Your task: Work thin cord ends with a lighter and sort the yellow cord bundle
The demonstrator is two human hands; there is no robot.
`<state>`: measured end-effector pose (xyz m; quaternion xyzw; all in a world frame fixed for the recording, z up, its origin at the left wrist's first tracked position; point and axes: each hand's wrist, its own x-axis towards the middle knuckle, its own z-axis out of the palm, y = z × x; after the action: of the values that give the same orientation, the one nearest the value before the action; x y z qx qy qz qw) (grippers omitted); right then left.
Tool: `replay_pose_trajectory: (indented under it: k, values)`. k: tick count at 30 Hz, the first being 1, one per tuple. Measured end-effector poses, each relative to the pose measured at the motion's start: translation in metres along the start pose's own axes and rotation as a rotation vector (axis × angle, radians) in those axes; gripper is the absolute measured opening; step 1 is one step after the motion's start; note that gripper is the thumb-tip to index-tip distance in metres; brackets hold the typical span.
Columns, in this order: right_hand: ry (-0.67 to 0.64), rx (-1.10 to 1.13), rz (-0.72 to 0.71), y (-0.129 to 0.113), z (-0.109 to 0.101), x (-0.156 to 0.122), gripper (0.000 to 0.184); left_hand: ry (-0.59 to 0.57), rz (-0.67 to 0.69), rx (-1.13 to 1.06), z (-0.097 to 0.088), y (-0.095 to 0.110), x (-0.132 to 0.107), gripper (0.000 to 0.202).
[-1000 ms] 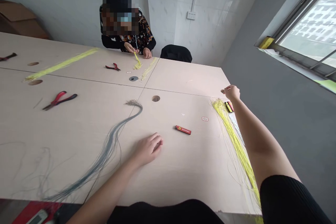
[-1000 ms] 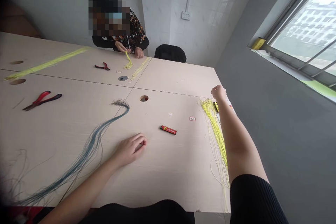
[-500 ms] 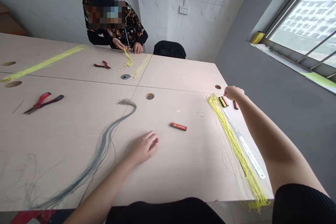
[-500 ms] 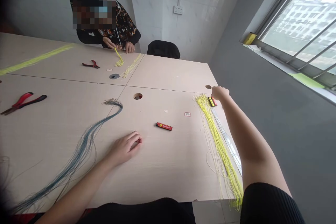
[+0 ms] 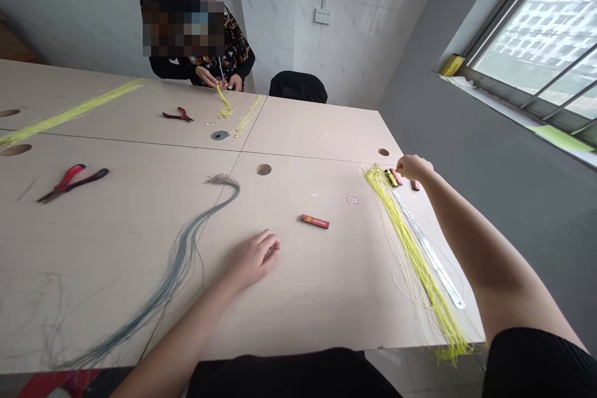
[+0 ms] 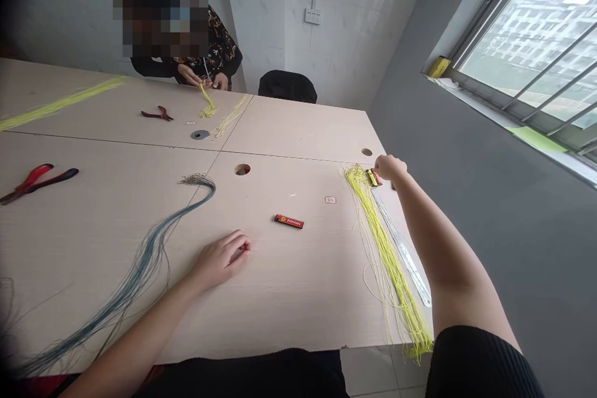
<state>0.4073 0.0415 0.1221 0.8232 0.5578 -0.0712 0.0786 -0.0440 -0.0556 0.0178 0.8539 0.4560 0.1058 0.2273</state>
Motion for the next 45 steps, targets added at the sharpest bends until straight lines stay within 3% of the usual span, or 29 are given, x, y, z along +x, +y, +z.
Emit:
replay_pose_trajectory:
  k: [10,15,21,22,27,32,37,39,42,45]
  values:
    - [0.139,0.051,0.045,-0.006,0.001,-0.003,0.013,0.015,0.010,0.003,0.002,-0.001,0.000,0.018]
    - [0.194,0.187,0.090,-0.018,-0.003,-0.001,0.016,0.008,0.002,0.008,0.001,0.000,0.001,0.018]
    - [0.459,0.297,0.138,-0.030,0.006,0.003,0.026,0.002,-0.010,0.006,0.000,0.001,0.000,0.019]
    - [0.432,0.267,0.116,-0.031,0.011,0.003,0.027,0.000,-0.010,0.006,0.000,0.001,0.000,0.019]
    - [0.042,0.084,-0.073,-0.031,0.035,-0.008,0.019,-0.001,-0.001,0.007,0.002,-0.001,0.000,0.019]
    - [0.049,0.071,-0.129,-0.027,0.048,-0.018,0.033,-0.008,-0.004,0.021,0.001,0.000,0.001,0.019]
    - [0.227,0.081,-0.322,-0.009,0.045,-0.024,0.033,-0.007,0.000,0.025,0.000,0.001,0.001,0.019]
    - [0.276,0.103,-0.337,0.004,0.042,-0.027,0.031,-0.006,0.002,0.026,0.000,0.001,0.001,0.019]
    - [0.294,0.167,-0.278,0.033,0.042,-0.028,0.029,-0.003,0.004,0.031,0.000,0.000,0.001,0.019]
    - [0.306,0.240,-0.108,0.073,0.050,-0.029,0.032,0.008,0.013,0.034,0.000,0.000,0.001,0.019]
